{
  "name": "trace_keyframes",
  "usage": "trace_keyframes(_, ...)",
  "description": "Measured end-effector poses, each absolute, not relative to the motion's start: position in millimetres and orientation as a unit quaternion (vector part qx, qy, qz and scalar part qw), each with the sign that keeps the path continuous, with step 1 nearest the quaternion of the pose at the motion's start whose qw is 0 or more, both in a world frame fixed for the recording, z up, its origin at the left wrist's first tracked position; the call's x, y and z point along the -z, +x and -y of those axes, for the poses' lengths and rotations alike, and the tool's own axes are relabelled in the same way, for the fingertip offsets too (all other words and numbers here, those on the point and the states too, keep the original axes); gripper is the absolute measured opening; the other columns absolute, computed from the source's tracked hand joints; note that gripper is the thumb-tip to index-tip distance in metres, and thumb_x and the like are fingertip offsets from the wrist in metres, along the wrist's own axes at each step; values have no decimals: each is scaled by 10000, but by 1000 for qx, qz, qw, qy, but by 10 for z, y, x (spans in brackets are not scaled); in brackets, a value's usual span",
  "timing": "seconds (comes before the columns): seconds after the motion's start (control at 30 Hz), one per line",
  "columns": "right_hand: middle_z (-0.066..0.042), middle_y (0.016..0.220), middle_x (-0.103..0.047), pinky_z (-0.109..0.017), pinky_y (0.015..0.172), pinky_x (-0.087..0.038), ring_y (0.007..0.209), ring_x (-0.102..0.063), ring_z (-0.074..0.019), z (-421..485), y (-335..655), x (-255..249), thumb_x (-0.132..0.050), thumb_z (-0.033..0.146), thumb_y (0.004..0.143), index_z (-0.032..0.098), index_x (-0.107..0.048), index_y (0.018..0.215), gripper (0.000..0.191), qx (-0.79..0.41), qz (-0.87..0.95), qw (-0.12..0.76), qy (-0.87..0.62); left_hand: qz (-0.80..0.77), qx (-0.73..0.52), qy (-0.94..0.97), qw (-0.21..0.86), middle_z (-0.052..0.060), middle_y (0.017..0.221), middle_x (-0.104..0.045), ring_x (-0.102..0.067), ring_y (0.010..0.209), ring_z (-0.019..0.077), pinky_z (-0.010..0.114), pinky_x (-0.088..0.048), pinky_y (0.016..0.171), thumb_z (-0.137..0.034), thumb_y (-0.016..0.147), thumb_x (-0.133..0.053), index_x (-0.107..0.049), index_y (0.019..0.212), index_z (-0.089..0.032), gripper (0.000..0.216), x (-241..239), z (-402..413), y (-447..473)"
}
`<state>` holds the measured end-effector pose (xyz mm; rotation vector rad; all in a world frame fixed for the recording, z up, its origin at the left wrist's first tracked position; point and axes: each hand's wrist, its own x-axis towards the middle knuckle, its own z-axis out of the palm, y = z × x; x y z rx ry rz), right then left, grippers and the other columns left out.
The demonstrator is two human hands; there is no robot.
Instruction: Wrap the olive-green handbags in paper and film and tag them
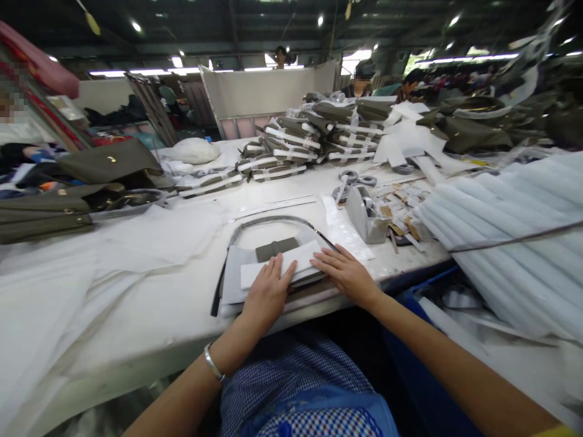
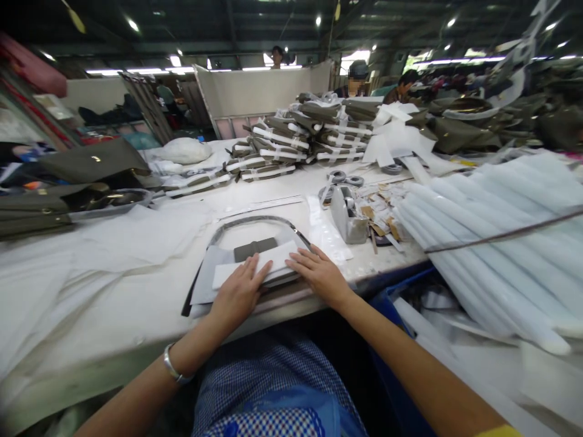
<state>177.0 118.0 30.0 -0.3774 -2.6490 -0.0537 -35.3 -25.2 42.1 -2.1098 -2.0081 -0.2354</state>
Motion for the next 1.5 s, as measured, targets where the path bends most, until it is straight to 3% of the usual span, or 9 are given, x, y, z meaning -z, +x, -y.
trace_keyframes(0.23,-35,1384,-579,-499,1114,-401,1312,-503,-247,-1194,1760,-107,-442,66,956,258,-537,1386,480,-16,945,283,-162,706,50,-698,108,175,1532,-386,-362,1395,396,592,-403,1067,-288,928,-554,-483,1371,-121,479,-477,117,-120)
trace_keyframes(0.43,-57,1249,-665,-476,1116,-403,1227,-569,-242,-836,1909,-213,-537,188,975,251,-645,1241,294,-109,872,410,-245,691,81,-702,149,121,1536,-397,-398,1386,361,532,-425,1067,-288,957,-526,-365,1495,-276,562,-326,150,-181)
trace_keyframes(0.53,-72,1102,-708,-430,1001,-510,1068,-650,-245,-615,2006,-129,-551,295,973,239,-702,1088,198,-256,765,459,-372,682,86,-707,168,129,1525,-413,-414,1374,367,519,-437,1060,-310,954,-538,-376,1493,-273,565,-299,152,-206)
trace_keyframes(0.63,-83,1138,-699,-442,979,-530,1042,-668,-263,-499,2008,-106,-664,390,889,221,-672,1157,316,-492,636,401,-439,674,90,-711,182,138,1518,-419,-426,1365,374,514,-445,1053,-328,949,-549,-389,1489,-261,567,-285,143,-219)
trace_keyframes(0.73,-81,1285,-632,-425,1057,-479,1161,-618,-253,-482,1942,-219,-756,404,805,207,-628,1238,493,-702,460,384,-385,667,94,-714,192,141,1519,-416,-435,1358,375,508,-449,1048,-332,950,-550,-394,1487,-257,564,-255,136,-229)
trace_keyframes(0.83,-70,1278,-629,-365,1100,-426,1191,-590,-214,-510,1868,-352,-797,372,767,188,-650,1170,467,-800,323,396,-314,658,105,-718,202,138,1514,-425,-447,1350,373,496,-452,1045,-318,954,-545,-406,1481,-254,549,-227,138,-242)
trace_keyframes(1.0,-63,1072,-697,-337,1042,-429,1022,-636,-189,-549,1674,-382,-859,328,669,155,-669,1005,423,-833,240,363,-341,642,148,-720,219,127,1514,-428,-456,1345,354,469,-458,1044,-320,965,-528,-378,1495,-245,557,-219,172,-310)
trace_keyframes(1.27,-34,1122,-685,-355,987,-456,1029,-640,-191,-328,1280,-600,-820,245,621,205,-578,1125,561,-835,265,383,-294,646,177,-708,224,165,1603,-230,-294,1439,380,530,-375,1112,-299,956,-536,-176,1559,-225,706,-179,279,-356)
trace_keyframes(1.5,-41,1100,-699,-388,971,-493,1038,-661,-217,-384,1249,-583,-717,205,665,210,-580,1188,541,-789,413,374,-259,670,186,-684,222,128,1604,-244,-323,1434,335,479,-412,1101,-215,963,-501,-65,1567,-255,746,-257,259,-506)
